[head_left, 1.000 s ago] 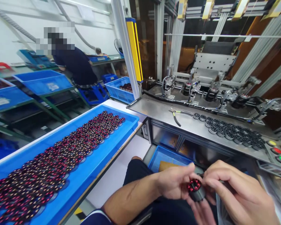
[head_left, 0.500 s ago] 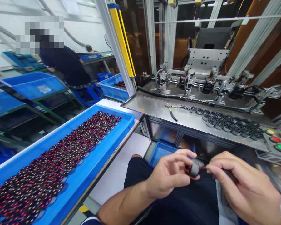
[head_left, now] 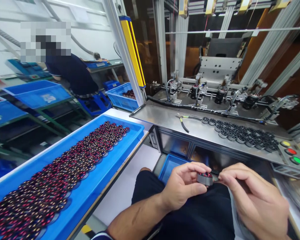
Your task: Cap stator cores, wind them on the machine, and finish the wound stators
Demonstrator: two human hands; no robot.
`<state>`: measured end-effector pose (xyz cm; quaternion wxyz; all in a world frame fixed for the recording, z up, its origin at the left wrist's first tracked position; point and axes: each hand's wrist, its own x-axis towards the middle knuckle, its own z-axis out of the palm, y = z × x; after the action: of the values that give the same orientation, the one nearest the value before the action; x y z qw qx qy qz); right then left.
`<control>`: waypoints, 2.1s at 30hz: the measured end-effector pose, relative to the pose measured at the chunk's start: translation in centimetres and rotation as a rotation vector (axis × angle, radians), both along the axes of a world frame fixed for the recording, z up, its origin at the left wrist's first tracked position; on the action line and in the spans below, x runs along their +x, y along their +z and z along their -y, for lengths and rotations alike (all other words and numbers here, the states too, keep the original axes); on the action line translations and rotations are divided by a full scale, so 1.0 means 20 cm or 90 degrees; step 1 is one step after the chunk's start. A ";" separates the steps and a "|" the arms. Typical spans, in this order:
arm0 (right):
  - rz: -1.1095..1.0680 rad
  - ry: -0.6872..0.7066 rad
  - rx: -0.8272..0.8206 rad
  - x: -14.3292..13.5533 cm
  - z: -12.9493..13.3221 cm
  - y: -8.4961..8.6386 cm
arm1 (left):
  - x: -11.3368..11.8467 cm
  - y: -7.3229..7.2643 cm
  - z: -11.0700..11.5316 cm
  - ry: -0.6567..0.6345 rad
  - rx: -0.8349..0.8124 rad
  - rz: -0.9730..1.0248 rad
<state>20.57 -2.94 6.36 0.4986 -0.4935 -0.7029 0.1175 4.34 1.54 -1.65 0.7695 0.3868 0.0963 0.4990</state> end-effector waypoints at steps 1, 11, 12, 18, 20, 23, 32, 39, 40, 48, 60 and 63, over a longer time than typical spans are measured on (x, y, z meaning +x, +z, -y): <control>-0.032 -0.029 -0.024 -0.02 0.02 -0.01 | 0.00 0.00 -0.01 0.013 0.010 0.001; -0.632 0.178 -0.508 -0.18 0.08 -0.30 | -0.03 0.00 -0.08 0.023 0.060 -0.007; -0.667 0.200 -0.519 -0.18 0.08 -0.31 | -0.03 0.00 -0.09 0.017 0.070 -0.004; -0.821 0.388 -0.506 -0.17 0.08 -0.33 | -0.08 0.04 -0.12 -0.003 0.168 -0.050; -0.840 0.436 -0.491 -0.19 0.07 -0.33 | -0.09 0.05 -0.12 -0.043 0.179 -0.076; -0.839 0.469 -0.449 -0.22 0.07 -0.36 | -0.10 0.06 -0.13 -0.145 0.191 -0.095; -0.284 0.072 0.011 -0.09 0.06 -0.42 | -0.14 0.06 -0.06 0.085 0.162 -0.357; -0.055 0.070 0.102 -0.06 0.07 -0.37 | -0.12 0.14 0.02 0.141 0.326 -0.425; -0.058 0.072 0.090 -0.06 0.08 -0.36 | -0.12 0.14 0.02 0.162 0.346 -0.435; -0.169 0.077 -0.004 -0.08 0.11 -0.29 | -0.15 0.15 0.01 0.273 0.463 -0.431; -0.383 -0.013 -0.292 0.05 0.10 -0.42 | -0.16 0.12 0.01 0.274 0.456 -0.385; -0.237 -0.059 -0.174 0.09 0.11 -0.37 | -0.18 0.15 0.00 0.315 0.614 -0.470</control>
<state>22.32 -5.05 -1.04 0.5531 -0.5578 -0.5530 0.2776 0.70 1.48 1.38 0.2886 0.8008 0.2057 0.4828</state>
